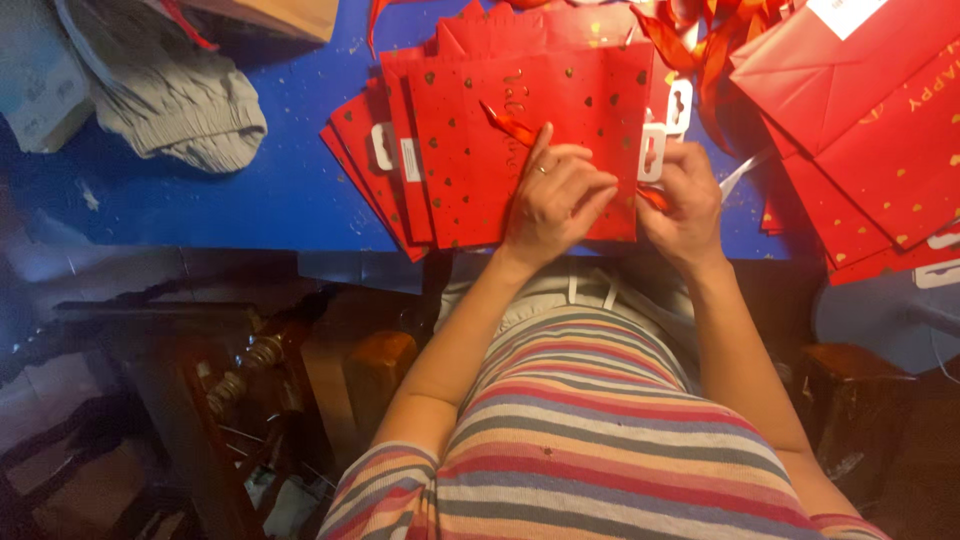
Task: The person ties orange ribbons around the handles of red Valentine's Day gift bags. They repeatedly thread the ribbon through the handle holes and tie knots to secure them.
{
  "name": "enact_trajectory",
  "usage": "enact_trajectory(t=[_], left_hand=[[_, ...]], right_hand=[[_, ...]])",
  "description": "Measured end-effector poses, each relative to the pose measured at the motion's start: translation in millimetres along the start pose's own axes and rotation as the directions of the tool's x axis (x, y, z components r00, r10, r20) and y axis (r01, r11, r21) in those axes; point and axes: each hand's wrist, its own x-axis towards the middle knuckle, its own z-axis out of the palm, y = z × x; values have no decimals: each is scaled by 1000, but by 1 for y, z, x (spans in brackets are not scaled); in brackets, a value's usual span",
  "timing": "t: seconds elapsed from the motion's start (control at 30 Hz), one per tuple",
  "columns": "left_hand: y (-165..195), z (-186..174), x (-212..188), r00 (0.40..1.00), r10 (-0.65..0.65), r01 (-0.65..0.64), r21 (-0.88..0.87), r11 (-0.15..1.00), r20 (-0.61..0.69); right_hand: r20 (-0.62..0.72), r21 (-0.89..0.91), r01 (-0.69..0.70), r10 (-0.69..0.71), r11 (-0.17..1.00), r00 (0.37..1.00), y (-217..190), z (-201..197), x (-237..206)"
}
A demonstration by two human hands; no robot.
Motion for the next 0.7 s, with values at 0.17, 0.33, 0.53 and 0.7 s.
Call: enact_trajectory(t=[0.17, 0.33, 0.53, 0.7], left_hand=[[-3, -9, 7, 1000, -12, 11, 15, 1000, 24], [-1, -25, 11, 1000, 15, -15, 58, 998, -3], [5, -22, 11, 999, 11, -9, 46, 999, -33], [4, -2, 11, 1000, 12, -12, 92, 996, -4]], right_hand=[[-51, -128, -83, 77, 988, 996, -3, 11, 2], [-122, -77, -83, 74, 994, 990, -16, 17, 10], [32, -51, -24, 25, 998, 999, -23, 3, 17], [18, -56, 2, -1, 998, 1000, -6, -2, 6]])
